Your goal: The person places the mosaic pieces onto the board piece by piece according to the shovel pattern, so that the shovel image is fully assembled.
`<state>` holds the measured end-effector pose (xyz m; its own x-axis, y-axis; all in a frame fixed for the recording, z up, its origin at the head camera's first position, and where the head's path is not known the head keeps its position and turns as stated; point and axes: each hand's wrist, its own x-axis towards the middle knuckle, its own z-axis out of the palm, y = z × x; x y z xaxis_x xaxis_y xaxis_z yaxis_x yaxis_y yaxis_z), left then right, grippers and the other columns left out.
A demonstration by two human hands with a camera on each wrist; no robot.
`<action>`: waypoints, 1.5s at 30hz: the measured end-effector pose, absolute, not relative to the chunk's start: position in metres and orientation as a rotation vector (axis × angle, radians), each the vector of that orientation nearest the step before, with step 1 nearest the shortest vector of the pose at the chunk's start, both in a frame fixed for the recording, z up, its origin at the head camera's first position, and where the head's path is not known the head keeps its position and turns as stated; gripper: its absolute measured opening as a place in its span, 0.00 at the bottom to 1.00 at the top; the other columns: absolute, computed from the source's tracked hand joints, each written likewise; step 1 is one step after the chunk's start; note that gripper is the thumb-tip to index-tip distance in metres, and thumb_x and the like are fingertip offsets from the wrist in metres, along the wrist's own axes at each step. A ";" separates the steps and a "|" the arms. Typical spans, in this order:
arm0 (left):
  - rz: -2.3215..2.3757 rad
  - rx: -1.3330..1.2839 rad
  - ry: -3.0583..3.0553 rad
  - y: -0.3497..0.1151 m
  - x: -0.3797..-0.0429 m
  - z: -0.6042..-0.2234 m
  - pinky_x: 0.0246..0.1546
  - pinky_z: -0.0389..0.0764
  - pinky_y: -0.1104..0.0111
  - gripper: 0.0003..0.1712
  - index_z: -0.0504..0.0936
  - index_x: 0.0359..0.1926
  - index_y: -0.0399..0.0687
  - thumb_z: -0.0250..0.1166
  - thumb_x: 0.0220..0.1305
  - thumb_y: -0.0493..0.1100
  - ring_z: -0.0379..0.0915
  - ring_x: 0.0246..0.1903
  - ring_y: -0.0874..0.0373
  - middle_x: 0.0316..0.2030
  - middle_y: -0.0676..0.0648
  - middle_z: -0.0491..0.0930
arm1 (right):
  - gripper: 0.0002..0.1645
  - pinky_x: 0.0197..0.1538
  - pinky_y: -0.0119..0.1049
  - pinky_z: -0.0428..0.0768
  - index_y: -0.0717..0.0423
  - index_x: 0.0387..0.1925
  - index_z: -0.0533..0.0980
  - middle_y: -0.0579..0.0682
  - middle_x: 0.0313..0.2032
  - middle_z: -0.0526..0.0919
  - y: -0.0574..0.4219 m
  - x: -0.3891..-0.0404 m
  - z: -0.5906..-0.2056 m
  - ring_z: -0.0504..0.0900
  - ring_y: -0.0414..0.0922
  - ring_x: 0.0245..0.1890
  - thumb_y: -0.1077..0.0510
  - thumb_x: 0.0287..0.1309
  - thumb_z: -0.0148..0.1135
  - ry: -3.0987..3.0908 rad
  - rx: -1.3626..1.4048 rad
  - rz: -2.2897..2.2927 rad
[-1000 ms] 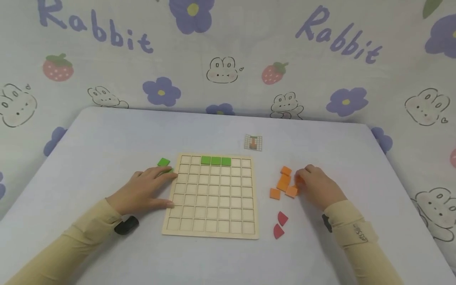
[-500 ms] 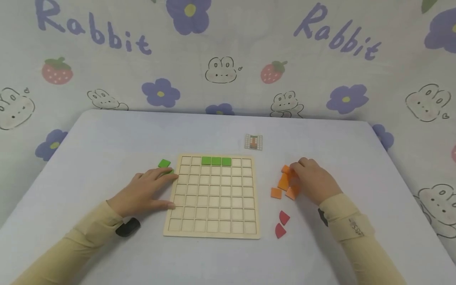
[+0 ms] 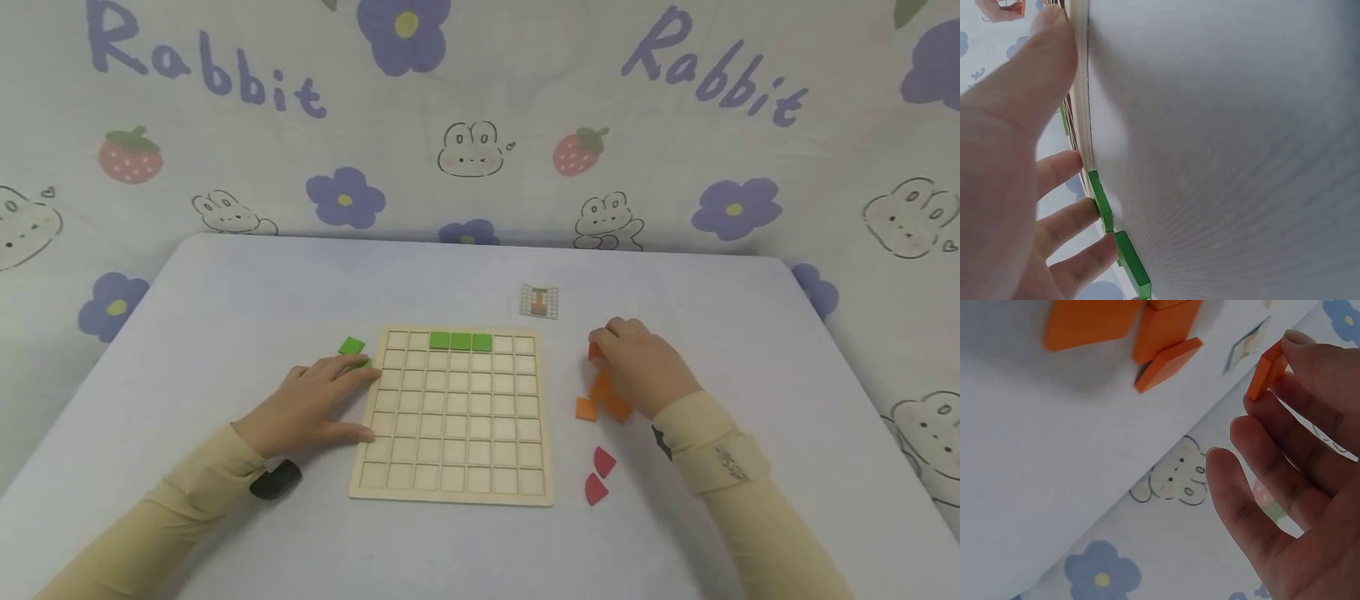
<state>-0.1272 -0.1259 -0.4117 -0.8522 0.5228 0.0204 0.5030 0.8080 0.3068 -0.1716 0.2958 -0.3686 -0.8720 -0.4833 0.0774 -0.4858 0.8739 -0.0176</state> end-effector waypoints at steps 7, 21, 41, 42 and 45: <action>0.468 0.835 2.929 -0.126 -0.126 -0.412 0.51 0.67 0.47 0.46 0.68 0.66 0.52 0.66 0.50 0.70 0.61 0.65 0.43 0.67 0.42 0.63 | 0.18 0.41 0.42 0.81 0.63 0.45 0.79 0.55 0.37 0.80 0.280 -0.178 -0.370 0.77 0.51 0.37 0.62 0.52 0.71 -2.877 0.899 0.042; 0.474 0.832 2.929 -0.127 -0.126 -0.410 0.51 0.67 0.47 0.46 0.68 0.66 0.52 0.66 0.51 0.69 0.61 0.65 0.43 0.67 0.42 0.63 | 0.18 0.44 0.43 0.80 0.62 0.47 0.78 0.54 0.38 0.79 0.237 -0.187 -0.371 0.78 0.51 0.40 0.59 0.55 0.68 -2.923 0.942 0.000; 0.454 0.818 2.915 -0.126 -0.129 -0.406 0.52 0.67 0.46 0.46 0.67 0.66 0.53 0.65 0.51 0.69 0.61 0.65 0.43 0.68 0.41 0.63 | 0.16 0.37 0.37 0.79 0.62 0.43 0.80 0.50 0.32 0.77 0.205 -0.200 -0.375 0.77 0.45 0.33 0.59 0.54 0.70 -2.792 1.155 0.097; 0.453 0.814 2.913 -0.126 -0.129 -0.406 0.52 0.67 0.46 0.46 0.67 0.66 0.53 0.65 0.51 0.69 0.61 0.65 0.43 0.68 0.41 0.63 | 0.16 0.37 0.37 0.79 0.62 0.43 0.80 0.51 0.33 0.77 0.204 -0.201 -0.375 0.77 0.45 0.33 0.58 0.54 0.70 -2.787 1.167 0.088; 0.455 0.808 2.913 -0.126 -0.129 -0.405 0.52 0.67 0.45 0.46 0.67 0.67 0.53 0.65 0.51 0.69 0.62 0.65 0.43 0.67 0.41 0.63 | 0.17 0.39 0.37 0.80 0.61 0.43 0.80 0.51 0.33 0.79 0.198 -0.203 -0.377 0.78 0.45 0.33 0.57 0.54 0.70 -2.786 1.193 0.058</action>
<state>-0.1287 -0.1255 -0.4045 -0.8570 0.5153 -0.0019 0.4902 0.8164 0.3053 -0.2033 0.1981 -0.3768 -0.6851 -0.7192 0.1157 -0.7233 0.6905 0.0083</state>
